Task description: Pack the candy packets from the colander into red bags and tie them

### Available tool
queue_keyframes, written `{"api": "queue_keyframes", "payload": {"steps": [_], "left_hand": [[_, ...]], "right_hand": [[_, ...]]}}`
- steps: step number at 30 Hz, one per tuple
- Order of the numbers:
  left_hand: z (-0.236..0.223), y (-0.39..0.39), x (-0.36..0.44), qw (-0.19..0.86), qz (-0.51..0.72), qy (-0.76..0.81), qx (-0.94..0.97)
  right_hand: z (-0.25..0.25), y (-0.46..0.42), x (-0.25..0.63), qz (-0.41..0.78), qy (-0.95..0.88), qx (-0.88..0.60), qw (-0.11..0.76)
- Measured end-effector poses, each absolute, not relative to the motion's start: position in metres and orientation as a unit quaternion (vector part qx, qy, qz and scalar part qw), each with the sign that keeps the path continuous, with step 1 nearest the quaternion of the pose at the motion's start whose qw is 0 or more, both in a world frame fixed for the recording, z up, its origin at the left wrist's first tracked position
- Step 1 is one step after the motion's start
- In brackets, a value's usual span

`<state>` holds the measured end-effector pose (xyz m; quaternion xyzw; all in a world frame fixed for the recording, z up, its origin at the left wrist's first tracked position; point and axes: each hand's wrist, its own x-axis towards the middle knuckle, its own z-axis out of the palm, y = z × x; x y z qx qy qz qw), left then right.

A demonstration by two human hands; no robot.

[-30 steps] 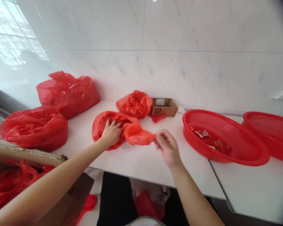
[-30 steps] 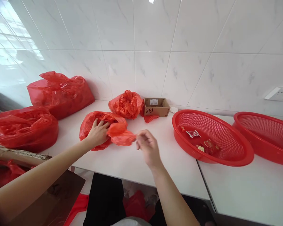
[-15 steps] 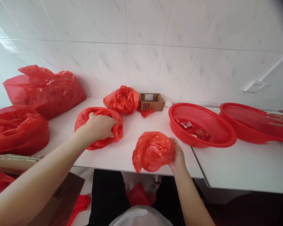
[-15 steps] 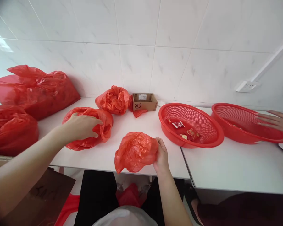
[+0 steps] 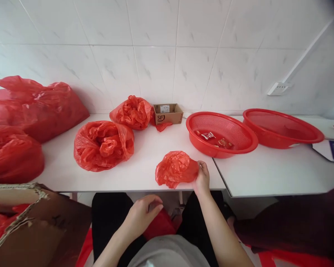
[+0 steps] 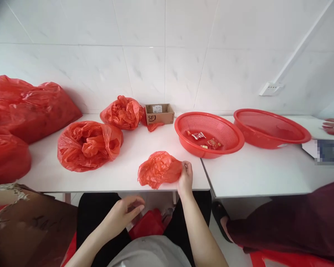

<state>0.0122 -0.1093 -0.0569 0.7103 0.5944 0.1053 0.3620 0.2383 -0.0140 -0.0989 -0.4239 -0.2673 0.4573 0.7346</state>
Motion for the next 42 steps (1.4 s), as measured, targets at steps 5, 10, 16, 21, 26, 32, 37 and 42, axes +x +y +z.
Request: {"api": "queue_keyframes", "payload": {"steps": [5, 10, 16, 21, 26, 32, 37, 42], "left_hand": [[-0.126, -0.127, -0.031, 0.400, -0.013, 0.596, 0.696], [-0.157, -0.138, -0.042, 0.409, -0.048, 0.589, 0.695], [-0.177, -0.127, -0.028, 0.414, -0.059, 0.558, 0.717], [-0.176, -0.113, -0.022, 0.412, -0.065, 0.550, 0.723], [-0.173, -0.103, -0.020, 0.409, -0.067, 0.550, 0.725], [-0.174, -0.099, -0.021, 0.406, -0.066, 0.554, 0.723], [-0.149, -0.095, -0.034, 0.409, -0.080, 0.570, 0.709], [-0.081, -0.077, -0.043, 0.523, -0.013, 0.517, 0.678]], "right_hand": [[-0.101, -0.012, 0.241, 0.448, -0.268, -0.433, 0.735], [-0.098, -0.014, 0.239, 0.450, -0.276, -0.435, 0.730], [-0.093, -0.013, 0.238, 0.449, -0.279, -0.437, 0.728], [-0.093, -0.012, 0.237, 0.444, -0.291, -0.451, 0.718], [-0.096, -0.011, 0.237, 0.429, -0.313, -0.472, 0.704], [-0.102, -0.012, 0.237, 0.416, -0.327, -0.481, 0.699], [-0.099, -0.015, 0.235, 0.416, -0.330, -0.486, 0.694], [-0.095, -0.018, 0.233, 0.431, -0.330, -0.500, 0.674]]}}
